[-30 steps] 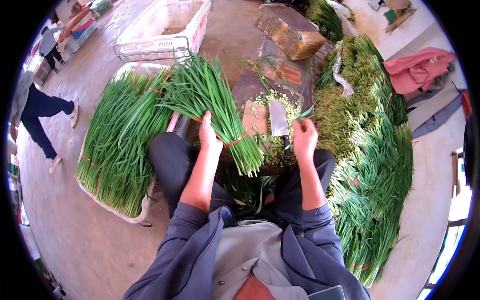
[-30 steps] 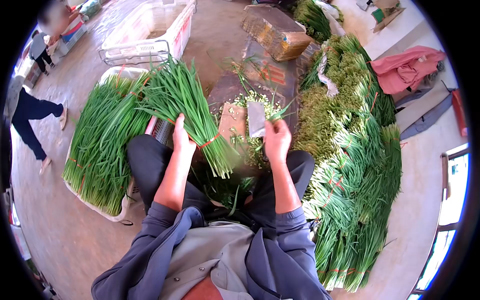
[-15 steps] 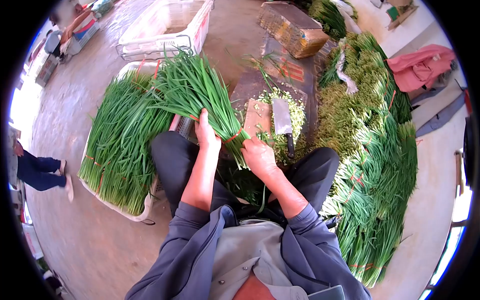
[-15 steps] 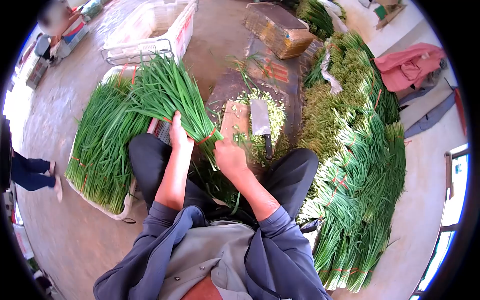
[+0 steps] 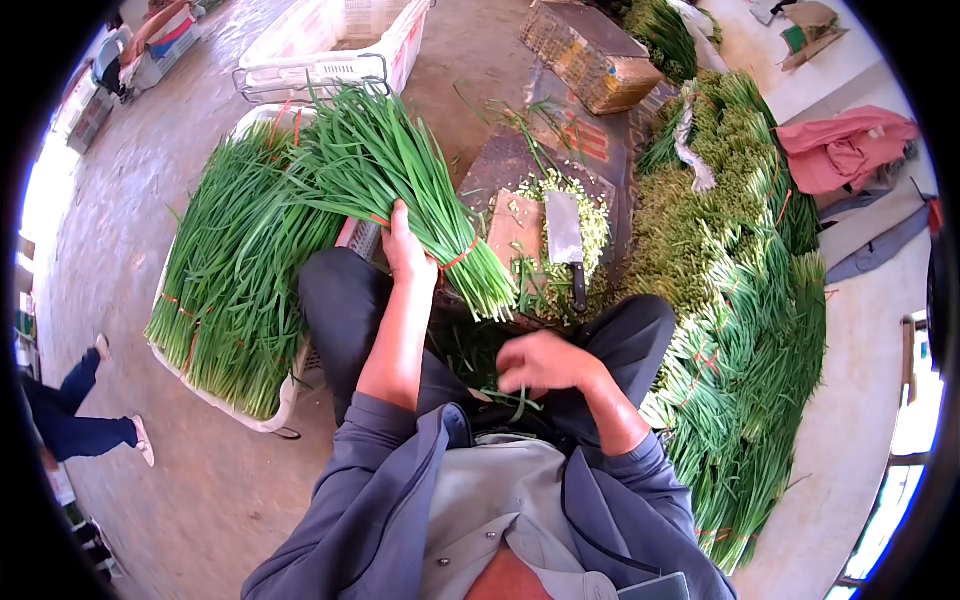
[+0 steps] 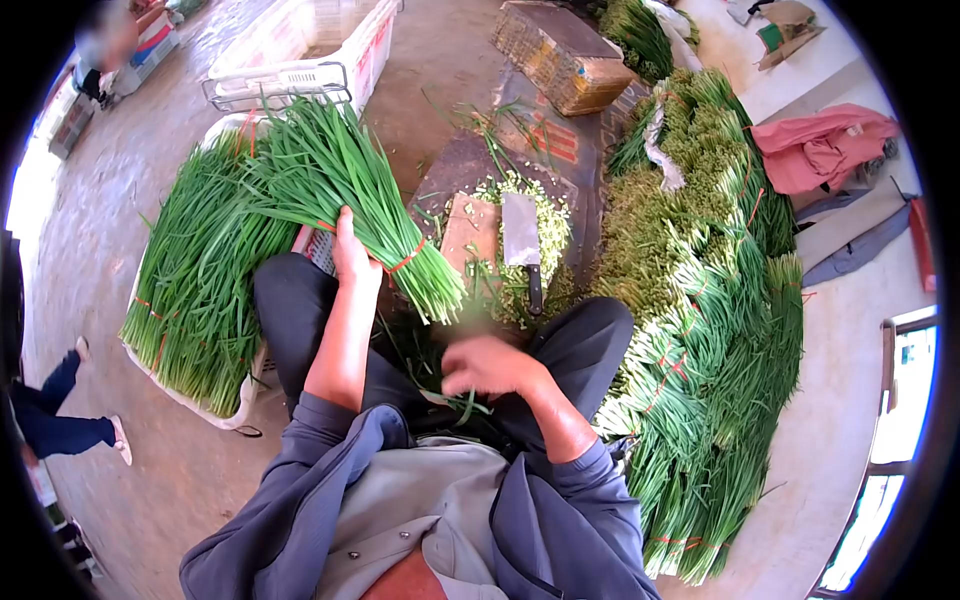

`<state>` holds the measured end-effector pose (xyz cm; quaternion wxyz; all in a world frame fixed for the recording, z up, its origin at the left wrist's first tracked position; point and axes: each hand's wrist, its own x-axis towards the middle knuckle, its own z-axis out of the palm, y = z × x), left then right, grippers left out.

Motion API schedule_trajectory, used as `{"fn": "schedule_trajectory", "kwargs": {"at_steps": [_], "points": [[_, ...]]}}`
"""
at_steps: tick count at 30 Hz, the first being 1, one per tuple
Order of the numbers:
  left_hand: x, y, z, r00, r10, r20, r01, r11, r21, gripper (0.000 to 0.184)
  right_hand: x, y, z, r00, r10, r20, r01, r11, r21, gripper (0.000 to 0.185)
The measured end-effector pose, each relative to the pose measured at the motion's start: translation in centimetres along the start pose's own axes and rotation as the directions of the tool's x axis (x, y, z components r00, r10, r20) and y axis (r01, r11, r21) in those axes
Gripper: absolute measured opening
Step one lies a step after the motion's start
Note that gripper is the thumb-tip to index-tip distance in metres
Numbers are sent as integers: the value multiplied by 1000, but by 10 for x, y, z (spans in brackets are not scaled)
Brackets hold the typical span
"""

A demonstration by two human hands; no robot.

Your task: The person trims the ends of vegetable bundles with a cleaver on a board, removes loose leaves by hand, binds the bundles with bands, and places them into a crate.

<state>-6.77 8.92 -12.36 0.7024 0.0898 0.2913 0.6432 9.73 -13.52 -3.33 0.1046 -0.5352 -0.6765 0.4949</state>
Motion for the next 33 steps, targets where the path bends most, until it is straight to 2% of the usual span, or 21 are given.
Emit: {"fn": "schedule_trajectory", "kwargs": {"at_steps": [1,3,4,6,7,9,13,14,15,17,18,19,21,23,24,25,27,29,31,33], "points": [[-1,1,0,1000,-17,8,17,1000,-14,50,8,7,-6,981,8,-196,-10,1000,-6,18],[1,-1,-4,1000,-19,14,20,999,-25,50,24,18,-12,833,68,-550,-57,998,36,21],[2,-1,-4,999,-26,20,27,999,-37,51,30,10,-17,830,64,-554,-50,998,39,21],[-2,2,-1,998,-45,40,46,999,-25,51,39,-17,-23,766,75,-638,-169,982,-88,24],[-4,2,0,997,-65,48,66,998,-22,51,47,-10,-15,766,-49,-640,-132,964,-231,24],[-2,-2,-4,994,-76,77,79,996,-35,52,59,-6,1,747,-162,-644,-183,882,-434,27],[-6,0,0,998,-11,65,12,1000,-18,50,78,2,5,791,-102,-604,-298,797,-525,24],[-6,1,-1,998,-7,64,8,1000,-19,50,76,0,2,785,-59,-617,-292,843,-451,21],[-6,1,-1,998,-6,66,8,1000,-22,50,71,-2,-2,788,-61,-613,-288,843,-454,21],[-7,1,1,998,-7,56,9,1000,-30,49,59,-10,-11,873,0,-488,-112,974,-199,22],[-8,2,1,999,-11,49,12,999,-34,48,52,-14,-13,910,54,-410,-113,986,-121,21],[-7,2,0,999,-11,47,13,999,-36,48,45,-18,-15,911,55,-409,-114,986,-122,21],[-5,-1,-2,998,-31,47,32,999,-34,46,28,-21,-15,966,44,-254,-71,993,-96,21],[-3,-4,-2,999,-33,29,35,998,-48,44,11,-16,-12,975,31,-219,-53,994,-97,22],[-5,-4,0,999,-23,22,24,999,-40,45,0,-17,-13,985,140,-100,-122,978,170,22],[-5,-3,1,1000,-13,17,14,999,-30,45,-11,-20,-15,976,212,43,-211,885,415,22],[8,-5,-11,998,-26,53,29,999,-43,46,-37,-24,-21,986,57,157,-143,775,616,11],[14,-3,-13,998,-14,58,19,996,-88,47,-71,-25,-33,971,-89,220,-99,690,717,11],[14,4,-12,998,-9,54,13,997,-70,49,-102,-23,-46,910,-411,60,192,543,818,14],[12,10,-7,1000,15,18,-13,996,-87,47,-118,-29,-55,774,-605,-185,416,266,870,15]]}}
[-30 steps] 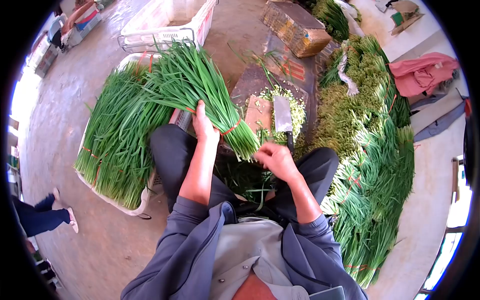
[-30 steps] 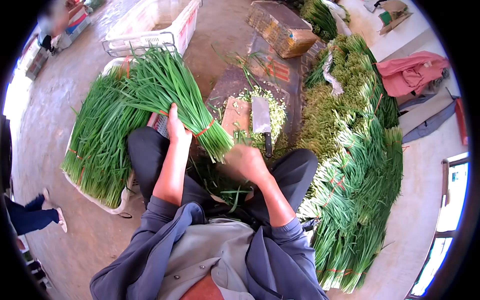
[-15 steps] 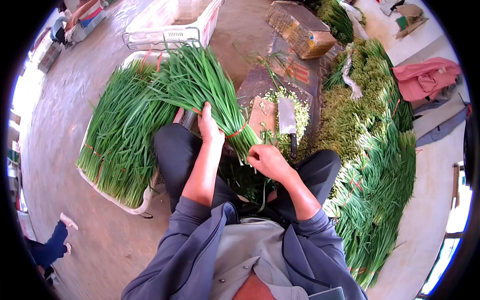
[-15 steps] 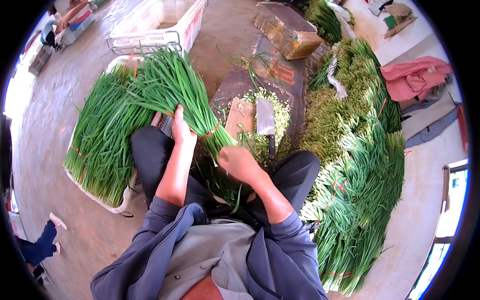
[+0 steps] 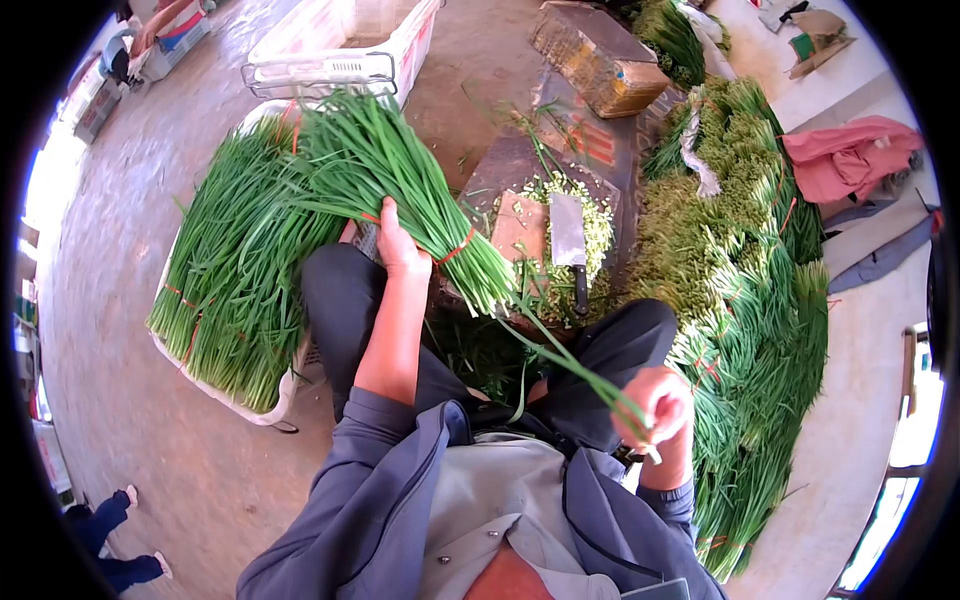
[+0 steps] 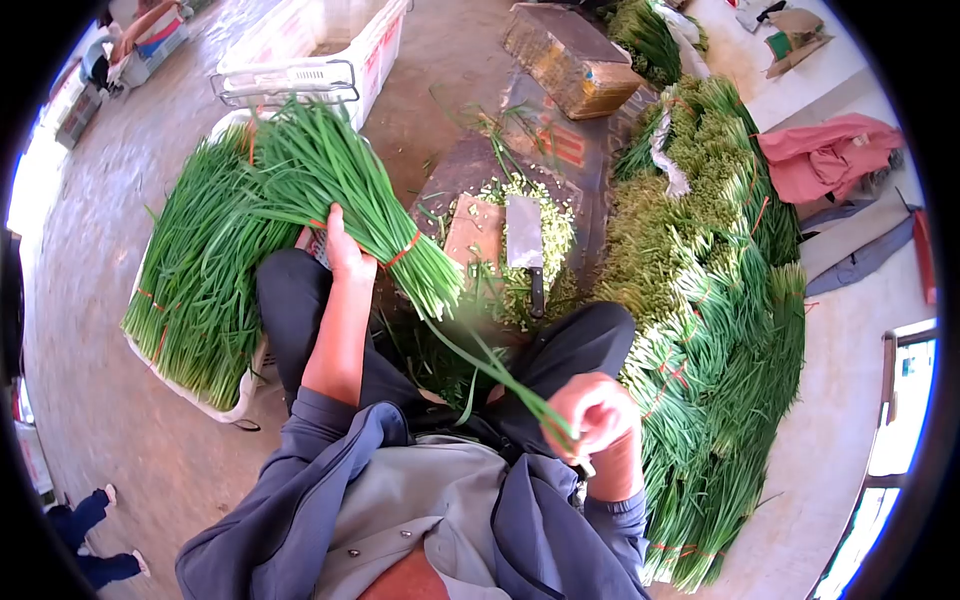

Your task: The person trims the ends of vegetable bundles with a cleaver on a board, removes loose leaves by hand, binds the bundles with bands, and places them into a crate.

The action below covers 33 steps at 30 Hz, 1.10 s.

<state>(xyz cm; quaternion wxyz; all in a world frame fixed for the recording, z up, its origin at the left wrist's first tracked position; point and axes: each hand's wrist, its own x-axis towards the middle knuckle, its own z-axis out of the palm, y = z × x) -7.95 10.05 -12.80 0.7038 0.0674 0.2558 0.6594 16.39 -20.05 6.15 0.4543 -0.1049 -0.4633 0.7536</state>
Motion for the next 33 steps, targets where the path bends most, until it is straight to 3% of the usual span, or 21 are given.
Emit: {"fn": "schedule_trajectory", "kwargs": {"at_steps": [1,2,4,5,6,8,9,11,12,14,16,18,20,22,23,24,26,27,30,32,33], "points": [[0,1,1,1000,19,0,-19,1000,-6,46,-7,-5,3,1000,-24,-17,25,997,76,15],[2,3,3,1000,17,-1,-17,1000,-21,46,-9,-7,6,999,-22,-48,24,999,29,16],[-3,8,11,999,28,39,-27,999,-26,45,-8,1,0,993,85,-79,-102,963,-249,19],[-6,11,14,997,47,63,-48,999,4,46,-8,13,-1,901,349,-259,-417,862,-288,19],[-9,15,17,997,32,65,-31,999,-11,45,0,29,-7,732,575,-365,-678,664,-315,21],[0,16,6,985,15,170,-8,999,-45,45,11,73,-29,649,595,-473,-705,239,-668,23],[-5,21,12,993,13,114,-11,1000,-11,45,12,73,-32,662,586,-467,-693,241,-680,23],[-9,27,16,978,12,208,-4,999,-41,44,23,69,-42,679,315,-663,-730,192,-656,27],[-9,27,12,965,5,262,11,998,-62,43,32,67,-48,769,86,-633,-603,427,-674,33],[-19,25,16,938,-63,342,102,990,-97,42,57,54,-67,650,-20,-760,-632,541,-555,39],[-34,18,21,875,-215,434,260,964,-47,47,83,55,-88,723,-266,-638,-551,336,-764,55],[-51,10,26,782,-369,502,420,907,12,53,109,55,-90,734,-115,-670,-545,490,-681,80],[-64,-3,30,727,-433,533,493,869,34,56,122,81,-118,828,21,-560,-425,675,-603,82],[-71,-14,21,830,-435,351,423,899,113,60,120,95,-119,800,-9,-600,-386,757,-527,83],[-81,-10,27,854,-392,341,348,919,184,67,118,98,-113,774,4,-633,-375,808,-454,83],[-92,-4,29,848,-390,359,346,920,183,75,114,102,-108,665,5,-746,-460,790,-405,81],[-92,-5,20,836,-353,420,269,931,246,81,107,126,-116,655,-28,-755,-285,916,-281,80],[-92,-11,15,849,-399,347,236,873,427,81,101,135,-122,651,-19,-758,-287,919,-270,80],[-86,-30,-6,874,-339,347,80,806,586,75,92,145,-126,633,-71,-771,-326,879,-348,79],[-90,-31,3,882,-364,300,114,782,613,64,92,140,-116,635,-172,-753,-341,812,-474,61],[-93,-31,6,877,-393,278,141,762,632,61,89,135,-111,642,-187,-744,-364,779,-511,70]]}}
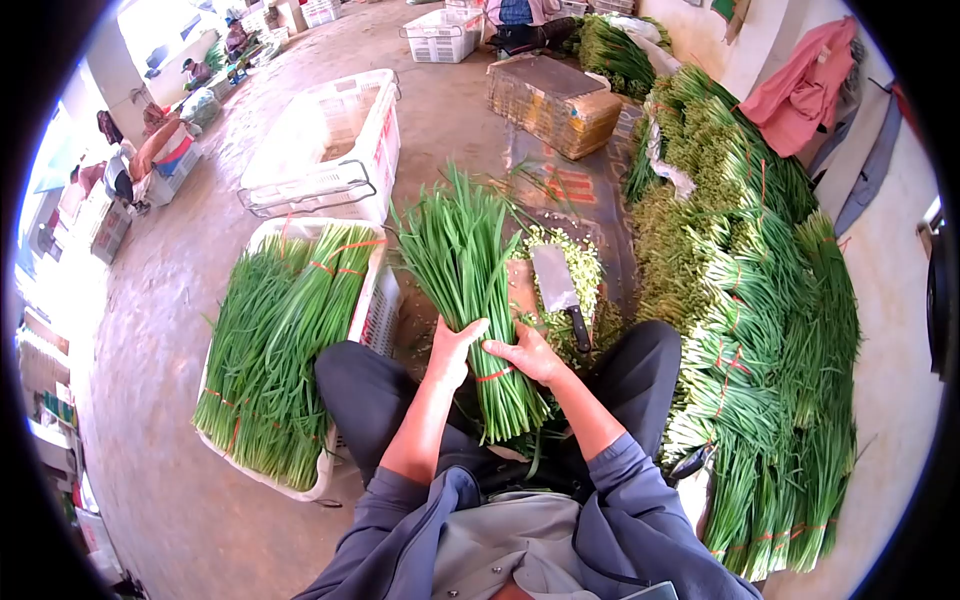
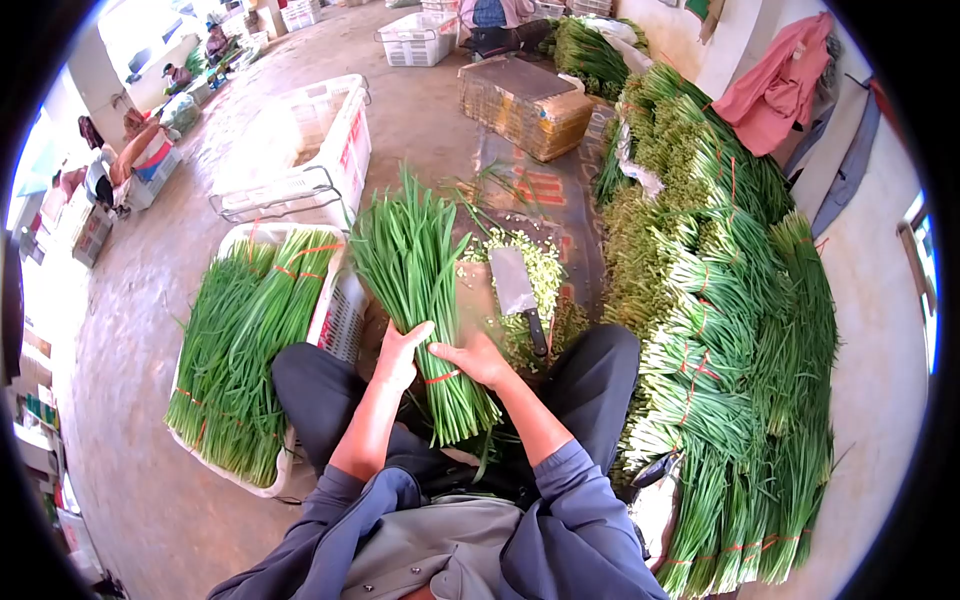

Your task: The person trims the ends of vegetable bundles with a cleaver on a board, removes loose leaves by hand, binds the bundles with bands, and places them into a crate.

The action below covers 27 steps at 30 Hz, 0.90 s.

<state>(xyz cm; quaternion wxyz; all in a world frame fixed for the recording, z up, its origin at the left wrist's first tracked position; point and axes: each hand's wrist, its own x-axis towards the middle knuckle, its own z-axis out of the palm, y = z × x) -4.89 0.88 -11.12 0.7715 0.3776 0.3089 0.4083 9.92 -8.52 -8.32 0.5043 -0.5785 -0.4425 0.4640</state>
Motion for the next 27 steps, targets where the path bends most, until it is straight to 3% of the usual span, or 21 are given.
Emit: {"fn": "schedule_trajectory", "kwargs": {"at_steps": [1,3,4,5,6,9,11,15,16,19,21,22,23,25,26,27], "points": [[0,0,2,999,-36,0,36,999,12,57,1,-2,-6,1000,3,0,-3,1000,-3,70],[2,-1,4,999,-36,-9,35,998,-46,56,5,-7,-21,966,251,59,-189,844,-503,79],[3,-3,4,1000,-26,-9,26,1000,-10,56,-2,-25,-24,997,71,34,-34,774,-632,68],[2,-2,6,1000,-19,-9,20,999,27,56,1,-33,-29,999,46,-25,-49,681,-730,48],[0,0,8,1000,-28,1,28,998,49,58,8,-41,-31,992,29,-124,-108,703,-703,40],[-2,0,16,997,69,41,-72,994,80,61,15,-72,-23,954,-185,-236,1,788,-616,27],[-2,-3,18,994,75,74,-82,992,94,64,28,-81,-15,922,-263,-282,99,868,-487,29],[-9,-1,23,991,114,63,-123,980,154,68,48,-76,-11,913,-210,-351,36,896,-442,23],[-10,0,22,991,115,63,-124,979,161,70,42,-90,-11,942,-42,-332,-61,953,-296,21],[-6,-5,17,985,136,105,-151,977,152,71,33,-93,-12,934,9,-358,-82,978,-190,21],[-4,-8,16,987,141,79,-154,969,193,71,26,-81,-17,956,-17,-292,-10,996,-92,17],[-2,-9,16,986,143,85,-156,969,189,72,18,-86,-17,969,-100,-225,179,913,367,13],[-2,-10,17,986,144,88,-158,970,184,72,14,-92,-16,959,-203,-199,283,602,747,11],[-2,-14,15,985,147,92,-163,968,192,72,7,-98,-17,948,-228,-220,314,574,756,13],[-1,-15,13,983,152,105,-171,963,209,73,6,-99,-20,977,-178,-120,215,828,518,13],[-1,-15,11,983,148,112,-169,962,213,73,4,-99,-22,994,-95,-48,103,973,209,13]]}}
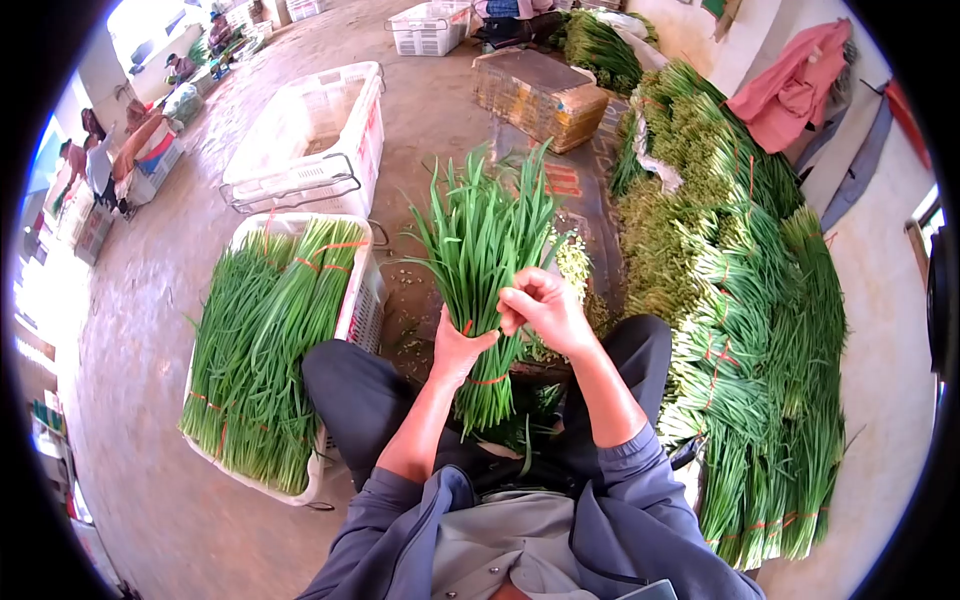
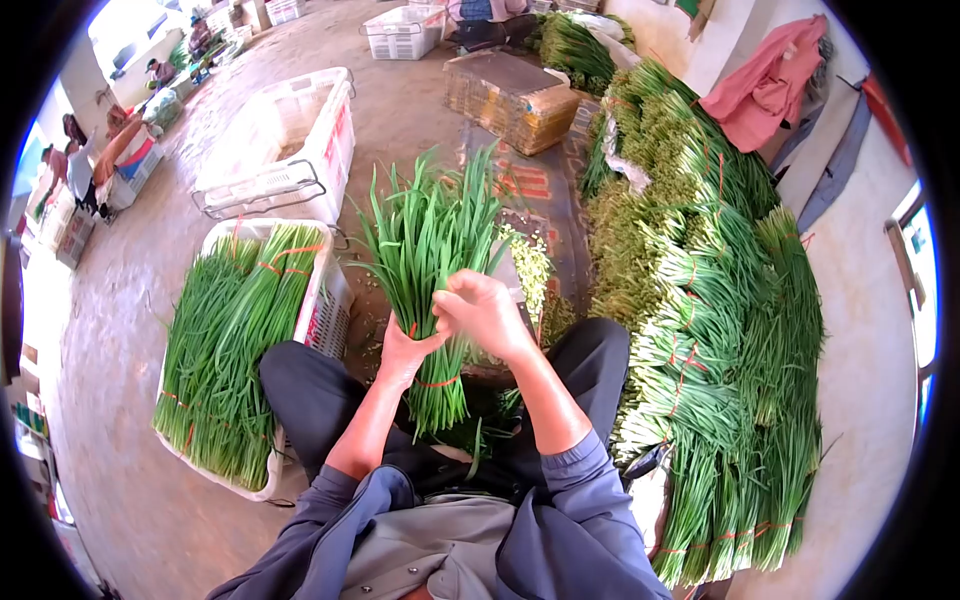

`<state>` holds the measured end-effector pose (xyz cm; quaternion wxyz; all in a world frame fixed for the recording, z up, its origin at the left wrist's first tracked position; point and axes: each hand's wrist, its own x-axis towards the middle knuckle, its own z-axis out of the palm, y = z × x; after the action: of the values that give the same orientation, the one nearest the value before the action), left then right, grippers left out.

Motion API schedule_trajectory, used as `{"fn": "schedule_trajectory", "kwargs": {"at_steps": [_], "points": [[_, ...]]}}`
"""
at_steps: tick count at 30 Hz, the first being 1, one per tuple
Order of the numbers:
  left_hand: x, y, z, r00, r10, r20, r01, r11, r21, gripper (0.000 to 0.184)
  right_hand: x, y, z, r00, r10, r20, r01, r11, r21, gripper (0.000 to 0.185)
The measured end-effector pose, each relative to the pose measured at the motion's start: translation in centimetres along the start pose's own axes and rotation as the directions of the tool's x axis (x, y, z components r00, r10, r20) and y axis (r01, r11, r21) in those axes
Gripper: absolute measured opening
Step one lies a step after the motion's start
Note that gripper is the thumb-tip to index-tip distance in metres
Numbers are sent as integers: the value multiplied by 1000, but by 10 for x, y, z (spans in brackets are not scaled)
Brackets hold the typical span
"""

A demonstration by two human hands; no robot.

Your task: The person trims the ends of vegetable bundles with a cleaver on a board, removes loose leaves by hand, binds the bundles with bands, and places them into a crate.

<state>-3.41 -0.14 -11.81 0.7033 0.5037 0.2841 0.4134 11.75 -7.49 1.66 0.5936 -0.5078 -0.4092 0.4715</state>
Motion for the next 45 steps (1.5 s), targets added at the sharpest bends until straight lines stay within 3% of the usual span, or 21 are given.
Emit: {"fn": "schedule_trajectory", "kwargs": {"at_steps": [2,4,8,10,12,14,16,18,19,24,26,30,31,32,34,36,37,40,41,42,45], "points": [[0,2,3,1000,14,-3,-15,1000,-22,74,8,13,2,975,-56,-217,-14,951,-308,10],[-2,7,6,1000,1,-7,-1,1000,-15,75,16,20,4,874,-462,-153,225,662,-715,10],[-7,13,8,999,21,-42,-18,998,64,73,11,12,16,885,-432,-176,172,653,-738,20],[-8,11,6,1000,18,-2,-18,996,88,75,15,13,14,969,-241,-47,165,782,-601,17],[-4,8,3,1000,25,10,-26,997,73,74,8,4,14,998,27,-57,-36,987,-156,14],[-7,12,5,999,18,32,-19,999,40,72,5,-5,12,995,-89,-42,94,986,141,13],[-10,14,7,1000,28,10,-29,994,101,75,8,-19,17,994,-99,-36,100,994,42,12],[-9,11,10,998,66,6,-66,993,98,77,11,-37,32,992,-79,-99,42,942,-332,23],[-7,8,10,998,69,12,-70,993,95,77,14,-43,34,990,-97,-98,52,921,-385,36],[-10,5,6,992,125,-14,-113,931,348,83,33,-55,44,987,-74,-145,-21,824,-566,35],[-11,13,7,988,150,-21,-131,918,374,83,41,-51,43,986,44,-162,-112,893,-436,29],[-15,18,7,995,98,-31,-80,926,368,80,37,-37,39,987,-19,-157,-10,983,-181,24],[-13,16,6,995,95,-32,-76,926,370,79,32,-31,32,999,-46,-25,45,998,-38,25],[-10,11,4,995,93,-32,-75,925,373,79,20,-40,32,991,27,130,-71,935,346,26],[-6,-3,2,984,173,-36,-146,913,380,83,2,-38,22,899,-104,425,-102,895,435,17],[-7,-5,5,996,22,-90,-14,996,91,86,-14,-78,32,571,308,761,-185,951,-247,24],[-8,-4,3,995,43,-94,-27,986,165,83,-14,-86,31,576,305,758,-181,952,-246,24],[-16,15,8,984,161,-81,-108,888,448,74,-1,-112,19,907,177,383,-17,923,-385,18],[-15,10,7,993,110,-45,-88,932,352,69,11,-118,9,984,7,177,71,900,-431,17],[-14,4,5,994,104,-42,-85,944,319,68,27,-123,-2,982,-186,-26,149,857,-494,17],[-18,11,10,994,108,-33,-95,957,274,67,50,-134,-18,951,-296,-84,153,691,-706,20]]}}
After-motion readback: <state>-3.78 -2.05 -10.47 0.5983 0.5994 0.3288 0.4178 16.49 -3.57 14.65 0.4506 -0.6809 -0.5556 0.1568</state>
